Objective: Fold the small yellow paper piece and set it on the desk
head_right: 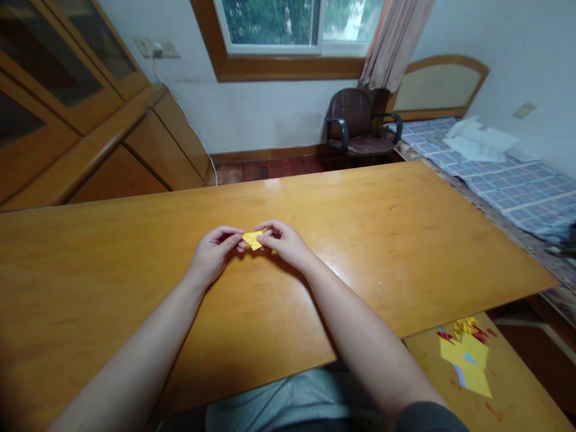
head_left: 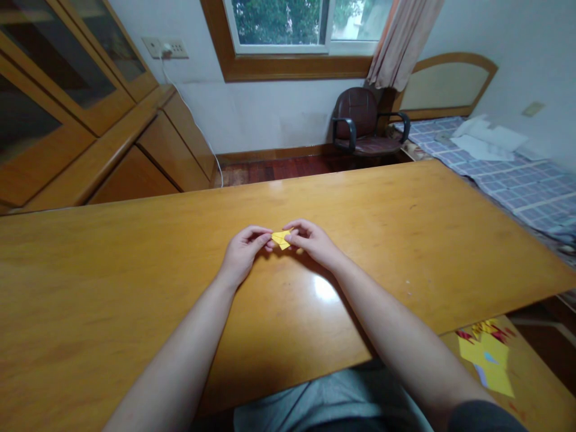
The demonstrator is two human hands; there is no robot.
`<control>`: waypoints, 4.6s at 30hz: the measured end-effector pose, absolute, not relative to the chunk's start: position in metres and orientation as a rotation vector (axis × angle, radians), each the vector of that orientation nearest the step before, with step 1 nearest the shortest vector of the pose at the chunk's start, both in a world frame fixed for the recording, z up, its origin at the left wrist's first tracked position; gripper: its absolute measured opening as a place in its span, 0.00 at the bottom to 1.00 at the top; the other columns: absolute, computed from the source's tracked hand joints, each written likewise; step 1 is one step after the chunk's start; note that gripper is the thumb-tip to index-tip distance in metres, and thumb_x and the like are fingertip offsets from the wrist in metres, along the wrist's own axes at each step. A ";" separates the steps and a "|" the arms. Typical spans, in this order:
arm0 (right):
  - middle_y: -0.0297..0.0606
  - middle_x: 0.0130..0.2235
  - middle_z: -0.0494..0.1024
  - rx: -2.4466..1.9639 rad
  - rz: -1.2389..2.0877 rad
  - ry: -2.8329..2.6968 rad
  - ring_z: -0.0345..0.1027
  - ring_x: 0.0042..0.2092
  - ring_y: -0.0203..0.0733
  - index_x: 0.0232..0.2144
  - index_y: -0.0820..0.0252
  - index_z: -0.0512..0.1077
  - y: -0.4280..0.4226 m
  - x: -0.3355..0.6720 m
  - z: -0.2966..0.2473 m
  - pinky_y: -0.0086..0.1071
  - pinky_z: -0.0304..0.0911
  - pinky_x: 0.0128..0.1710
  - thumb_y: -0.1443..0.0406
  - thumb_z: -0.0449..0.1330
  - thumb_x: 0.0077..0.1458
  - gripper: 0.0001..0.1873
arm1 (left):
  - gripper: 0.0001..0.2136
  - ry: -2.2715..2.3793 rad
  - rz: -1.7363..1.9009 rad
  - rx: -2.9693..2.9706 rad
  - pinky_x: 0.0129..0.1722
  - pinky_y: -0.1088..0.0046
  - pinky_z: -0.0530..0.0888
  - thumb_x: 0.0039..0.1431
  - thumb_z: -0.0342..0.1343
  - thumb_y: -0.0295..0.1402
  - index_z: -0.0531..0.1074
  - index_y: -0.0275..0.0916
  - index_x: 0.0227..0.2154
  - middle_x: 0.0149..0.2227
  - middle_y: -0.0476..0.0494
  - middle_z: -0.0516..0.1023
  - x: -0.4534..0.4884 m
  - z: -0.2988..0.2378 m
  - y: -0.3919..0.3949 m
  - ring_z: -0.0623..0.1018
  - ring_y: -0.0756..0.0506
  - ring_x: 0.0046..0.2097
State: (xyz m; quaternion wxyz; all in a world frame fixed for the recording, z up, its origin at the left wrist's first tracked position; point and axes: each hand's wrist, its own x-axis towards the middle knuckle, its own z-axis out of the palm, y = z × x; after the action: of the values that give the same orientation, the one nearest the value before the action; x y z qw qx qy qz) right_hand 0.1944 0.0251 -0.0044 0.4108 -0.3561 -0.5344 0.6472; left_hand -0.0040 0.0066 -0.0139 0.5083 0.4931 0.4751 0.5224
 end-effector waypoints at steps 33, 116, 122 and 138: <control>0.30 0.29 0.73 -0.846 1.614 -1.331 0.68 0.29 0.33 0.40 0.59 0.73 0.025 0.193 -0.009 0.28 0.61 0.32 0.58 0.67 0.49 0.17 | 0.14 1.086 1.314 1.129 0.31 0.76 0.75 0.54 0.64 0.42 0.74 0.37 0.36 0.27 0.49 0.78 -0.004 -0.011 0.005 0.78 0.50 0.29; 0.34 0.30 0.77 -1.006 1.037 -1.826 0.70 0.34 0.37 0.28 0.60 0.75 0.017 0.189 0.003 0.30 0.62 0.39 0.62 0.57 0.61 0.12 | 0.14 1.277 1.193 1.323 0.33 0.73 0.75 0.49 0.66 0.44 0.76 0.38 0.29 0.28 0.47 0.78 -0.001 -0.013 0.003 0.77 0.48 0.30; 0.37 0.35 0.79 -0.990 1.043 -1.727 0.71 0.37 0.38 0.35 0.59 0.77 0.018 0.188 -0.002 0.30 0.63 0.38 0.60 0.62 0.57 0.09 | 0.15 1.232 1.255 1.277 0.33 0.73 0.75 0.48 0.67 0.45 0.76 0.38 0.30 0.30 0.47 0.78 -0.001 -0.011 0.004 0.75 0.49 0.30; 0.35 0.30 0.72 -1.002 0.687 -1.665 0.64 0.31 0.37 0.29 0.57 0.75 0.021 0.190 -0.005 0.32 0.60 0.31 0.62 0.63 0.56 0.06 | 0.13 1.309 1.259 1.376 0.20 0.78 0.61 0.53 0.63 0.43 0.69 0.40 0.25 0.19 0.55 0.65 -0.002 -0.009 0.002 0.64 0.53 0.20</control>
State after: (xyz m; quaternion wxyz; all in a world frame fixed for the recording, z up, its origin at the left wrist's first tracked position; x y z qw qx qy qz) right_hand 0.1898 0.0214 -0.0050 0.5144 -0.4169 -0.6926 0.2860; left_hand -0.0015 0.0024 -0.0093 0.4182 0.5486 0.5217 0.5020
